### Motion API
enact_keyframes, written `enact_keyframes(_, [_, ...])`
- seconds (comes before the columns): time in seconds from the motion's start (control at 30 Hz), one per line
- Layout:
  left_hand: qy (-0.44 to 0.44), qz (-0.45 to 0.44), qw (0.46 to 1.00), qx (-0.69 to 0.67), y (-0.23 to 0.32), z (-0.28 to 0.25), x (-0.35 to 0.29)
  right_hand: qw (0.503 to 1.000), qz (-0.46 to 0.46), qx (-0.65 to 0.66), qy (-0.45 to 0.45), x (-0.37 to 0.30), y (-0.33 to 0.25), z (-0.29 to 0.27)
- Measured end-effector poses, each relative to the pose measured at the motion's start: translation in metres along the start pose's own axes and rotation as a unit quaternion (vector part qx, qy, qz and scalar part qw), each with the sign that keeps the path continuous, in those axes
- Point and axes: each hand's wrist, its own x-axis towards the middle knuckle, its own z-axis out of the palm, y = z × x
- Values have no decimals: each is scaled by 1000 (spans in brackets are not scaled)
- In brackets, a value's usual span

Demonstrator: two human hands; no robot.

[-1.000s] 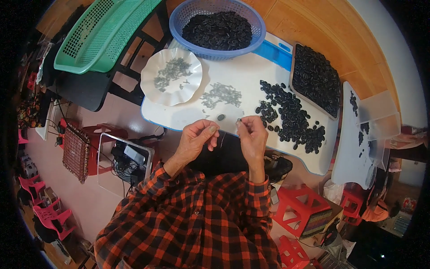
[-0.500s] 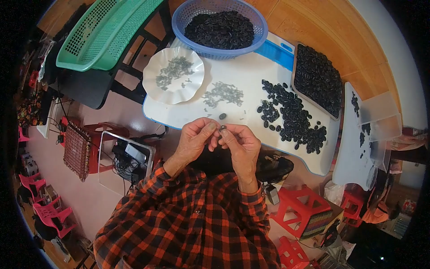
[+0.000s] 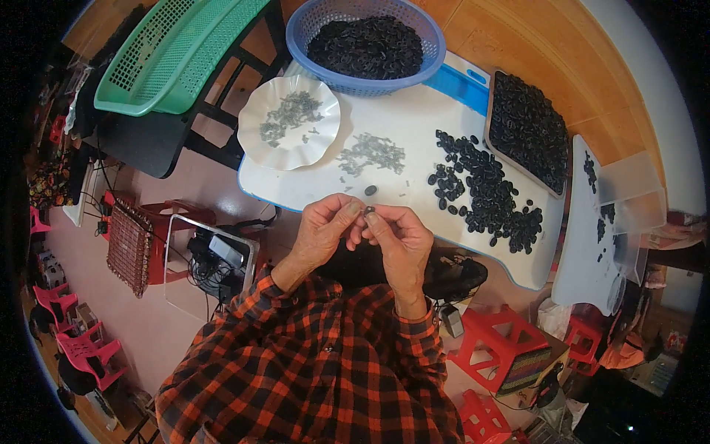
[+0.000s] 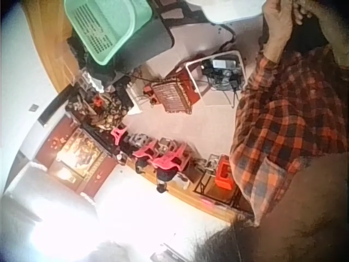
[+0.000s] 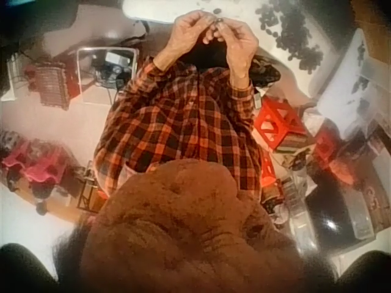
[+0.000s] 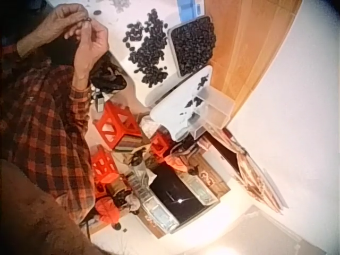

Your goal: The person assembles small plastic components by joining pins and plastic pieces together by hand.

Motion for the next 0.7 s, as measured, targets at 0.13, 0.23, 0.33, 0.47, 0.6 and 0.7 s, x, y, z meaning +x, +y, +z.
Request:
enact_keyframes(0.13, [0, 4, 1000, 9, 0, 0, -1, 1000, -5, -3, -3, -1, 0, 1])
enact_keyframes(0.23, [4, 9, 1000, 15, 1, 2, -1, 1000, -6, 6, 0, -1, 0, 1])
enact_keyframes(0.33, [10, 8, 1000, 14, 0, 3, -2, 1000, -6, 5, 2, -2, 0, 2])
enact_keyframes(0.47, [20, 16, 999, 33, 2, 6, -4, 1000, -9, -12, 14, -4, 0, 4])
enact_keyframes(0.6, [35, 54, 995, 73, 2, 8, -5, 998, -12, -43, 38, -7, -2, 9])
enact_keyframes(0.7, [50, 79, 990, 107, 0, 9, -5, 997, -39, -50, 39, -8, -1, 11])
